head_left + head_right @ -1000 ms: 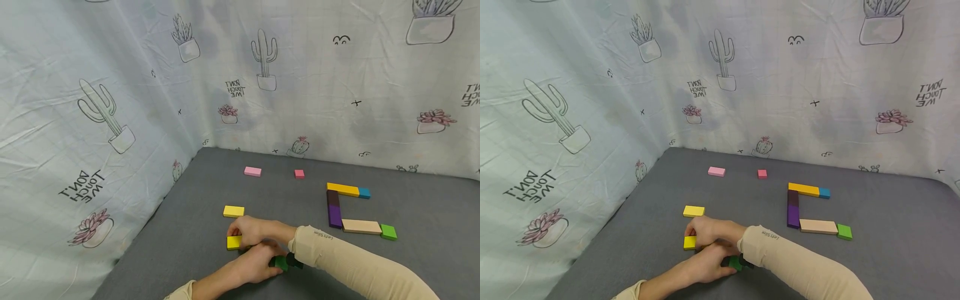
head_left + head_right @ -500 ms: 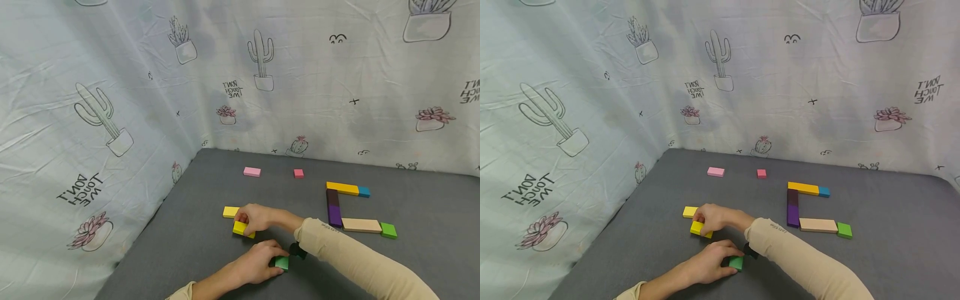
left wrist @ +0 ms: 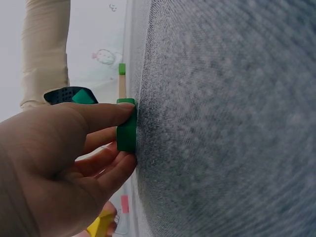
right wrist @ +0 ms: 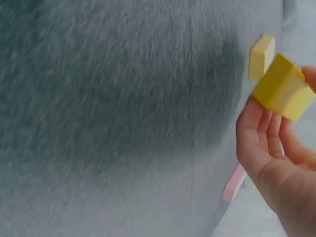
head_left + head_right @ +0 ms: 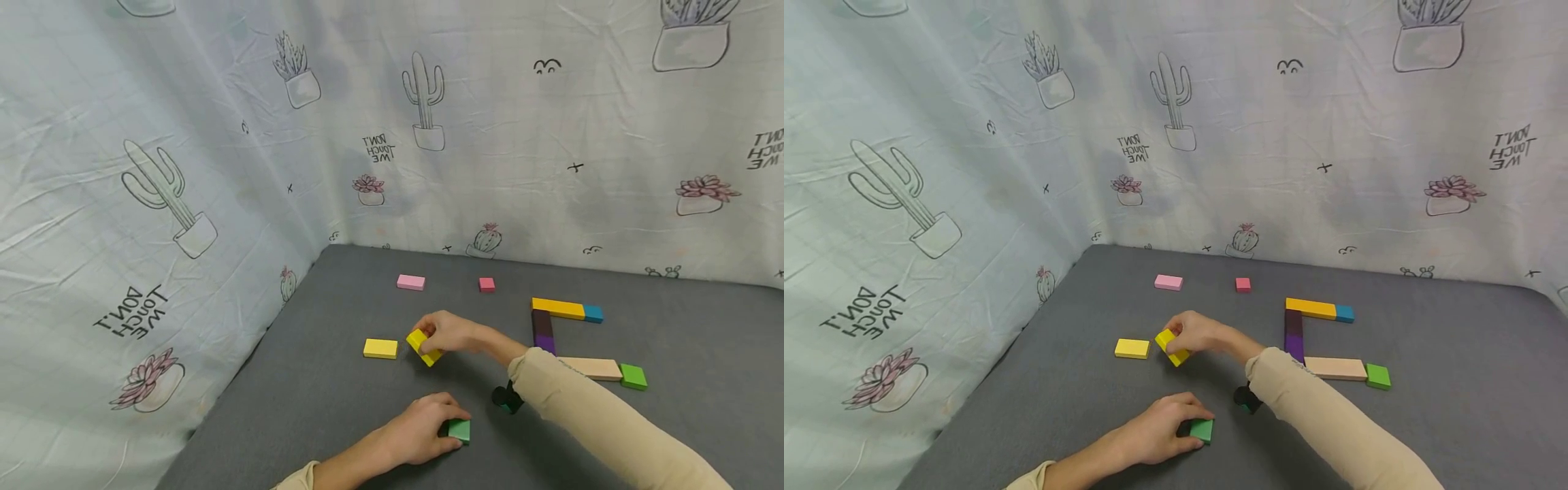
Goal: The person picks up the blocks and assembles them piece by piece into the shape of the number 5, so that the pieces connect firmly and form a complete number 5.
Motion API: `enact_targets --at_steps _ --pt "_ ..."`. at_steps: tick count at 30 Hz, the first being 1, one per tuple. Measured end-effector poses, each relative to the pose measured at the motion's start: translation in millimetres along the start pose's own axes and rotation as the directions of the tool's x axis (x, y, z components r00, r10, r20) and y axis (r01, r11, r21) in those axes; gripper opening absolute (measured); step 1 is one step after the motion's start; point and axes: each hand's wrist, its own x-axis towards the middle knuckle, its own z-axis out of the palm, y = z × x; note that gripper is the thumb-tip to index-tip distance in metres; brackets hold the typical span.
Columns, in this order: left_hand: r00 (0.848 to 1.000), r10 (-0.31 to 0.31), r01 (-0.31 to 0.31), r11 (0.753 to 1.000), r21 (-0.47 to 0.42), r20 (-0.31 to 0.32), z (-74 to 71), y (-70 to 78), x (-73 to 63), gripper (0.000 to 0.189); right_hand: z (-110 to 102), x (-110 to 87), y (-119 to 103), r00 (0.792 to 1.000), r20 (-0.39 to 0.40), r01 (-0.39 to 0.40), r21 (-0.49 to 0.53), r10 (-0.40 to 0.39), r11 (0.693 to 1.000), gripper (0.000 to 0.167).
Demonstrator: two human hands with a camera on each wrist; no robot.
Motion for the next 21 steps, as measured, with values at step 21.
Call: enact_targets --at_steps 21 --pt "0.999 -0.021 0.021 1.000 -0.007 -0.045 1.9 2.6 -0.8 0.031 -63 -47.5 33 0.950 -0.309 -0.021 0.061 0.039 0.998 0.054"
